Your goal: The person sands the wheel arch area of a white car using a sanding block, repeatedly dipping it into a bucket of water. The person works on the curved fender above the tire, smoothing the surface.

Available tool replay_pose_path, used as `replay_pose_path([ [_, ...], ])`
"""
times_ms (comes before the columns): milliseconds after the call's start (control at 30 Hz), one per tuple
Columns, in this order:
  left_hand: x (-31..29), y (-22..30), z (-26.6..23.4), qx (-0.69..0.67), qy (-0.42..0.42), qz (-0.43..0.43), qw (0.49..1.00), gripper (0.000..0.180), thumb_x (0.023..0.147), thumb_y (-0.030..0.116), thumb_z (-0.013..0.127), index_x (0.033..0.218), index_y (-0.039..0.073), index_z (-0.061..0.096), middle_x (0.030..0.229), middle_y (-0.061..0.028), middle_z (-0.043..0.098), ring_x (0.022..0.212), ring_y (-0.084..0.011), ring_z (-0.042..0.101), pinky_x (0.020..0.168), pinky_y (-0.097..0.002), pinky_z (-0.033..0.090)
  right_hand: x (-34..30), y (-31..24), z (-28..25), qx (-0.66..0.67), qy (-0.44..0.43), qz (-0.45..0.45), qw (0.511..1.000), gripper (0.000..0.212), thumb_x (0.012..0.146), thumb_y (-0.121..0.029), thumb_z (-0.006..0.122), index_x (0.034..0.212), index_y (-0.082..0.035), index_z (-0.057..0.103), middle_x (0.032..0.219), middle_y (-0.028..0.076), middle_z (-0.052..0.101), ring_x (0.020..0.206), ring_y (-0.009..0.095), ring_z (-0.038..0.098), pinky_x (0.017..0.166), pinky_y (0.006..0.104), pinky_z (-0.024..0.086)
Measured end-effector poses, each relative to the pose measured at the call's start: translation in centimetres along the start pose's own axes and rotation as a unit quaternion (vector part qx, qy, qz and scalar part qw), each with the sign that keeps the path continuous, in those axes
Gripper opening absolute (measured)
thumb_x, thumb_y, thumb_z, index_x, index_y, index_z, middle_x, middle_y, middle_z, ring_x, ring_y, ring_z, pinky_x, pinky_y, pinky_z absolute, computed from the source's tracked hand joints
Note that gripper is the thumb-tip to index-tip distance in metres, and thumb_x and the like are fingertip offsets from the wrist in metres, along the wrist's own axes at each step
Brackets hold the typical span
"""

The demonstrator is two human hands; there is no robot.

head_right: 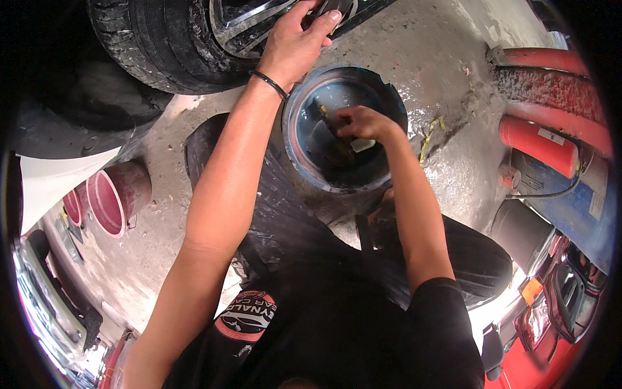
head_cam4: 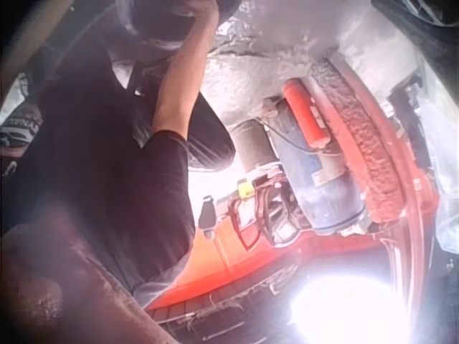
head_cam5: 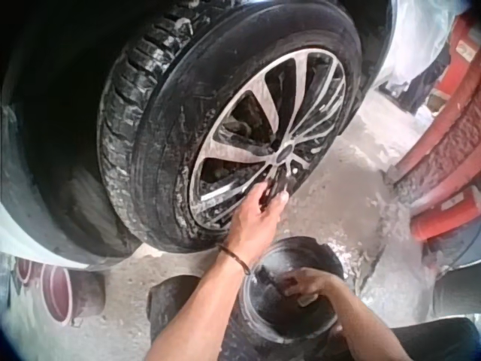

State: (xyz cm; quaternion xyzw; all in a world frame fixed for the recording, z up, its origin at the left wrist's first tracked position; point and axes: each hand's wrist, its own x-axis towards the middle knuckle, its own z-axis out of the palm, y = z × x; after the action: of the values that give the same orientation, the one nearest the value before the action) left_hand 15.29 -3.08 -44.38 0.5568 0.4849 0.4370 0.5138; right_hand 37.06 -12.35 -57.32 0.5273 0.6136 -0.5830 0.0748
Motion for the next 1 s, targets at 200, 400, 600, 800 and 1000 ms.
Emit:
replay_pose_path([
  [200,0.0,-0.1,-0.6,0.022,-0.02,-0.027,0.999,0.036,0.105,0.033,0.069,0.124,0.002,0.067,0.085,-0.005,0.069,0.073,-0.015,0.064,0.068,-0.0337,0.052,-3.1,1.3,-2.1,0.34,-0.007,-0.038,0.939,0.047,0.096,-0.002,0.073,0.141,-0.003,0.059,0.135,0.001,0.065,0.127,0.017,0.061,0.106,0.0339,0.051],
  [400,0.1,0.5,-0.5,0.037,-0.026,-0.031,0.998,0.036,0.104,0.033,0.07,0.122,0.002,0.068,0.083,-0.0051,0.068,0.072,-0.0158,0.064,0.068,-0.0344,0.051,-2.2,2.2,-0.4,0.104,0.164,0.023,0.981,0.052,0.093,-0.003,0.071,0.143,-0.002,0.06,0.135,0.004,0.069,0.125,0.018,0.062,0.109,0.0339,0.05],
  [600,0.3,0.1,-0.4,0.016,-0.021,-0.019,0.999,0.036,0.104,0.033,0.07,0.123,0.002,0.068,0.083,-0.0047,0.068,0.073,-0.0156,0.063,0.068,-0.0341,0.051,-3.0,0.8,-0.9,0.122,0.095,0.008,0.988,0.049,0.09,-0.005,0.069,0.139,-0.004,0.07,0.127,0.007,0.076,0.118,0.019,0.067,0.105,0.0355,0.052],
  [800,0.2,0.0,-0.8,-0.001,-0.018,-0.018,1.0,0.036,0.104,0.031,0.07,0.125,0.001,0.068,0.084,-0.0033,0.068,0.074,-0.014,0.063,0.069,-0.0334,0.051,-2.4,-0.8,-0.8,-0.038,0.246,-0.062,0.967,0.038,0.091,-0.001,0.061,0.123,-0.008,0.081,0.116,0.02,0.08,0.109,0.036,0.077,0.094,0.0452,0.059],
  [1000,0.0,-0.1,-1.2,0.003,-0.01,-0.015,1.0,0.04,0.104,0.031,0.07,0.132,0.002,0.068,0.087,-0.0041,0.069,0.076,-0.0136,0.064,0.071,-0.0322,0.052,2.1,0.3,2.2,-0.269,0.261,0.154,0.914,0.044,0.099,-0.029,0.057,0.122,0.005,0.07,0.115,0.028,0.077,0.112,0.045,0.073,0.101,0.0484,0.059],
])
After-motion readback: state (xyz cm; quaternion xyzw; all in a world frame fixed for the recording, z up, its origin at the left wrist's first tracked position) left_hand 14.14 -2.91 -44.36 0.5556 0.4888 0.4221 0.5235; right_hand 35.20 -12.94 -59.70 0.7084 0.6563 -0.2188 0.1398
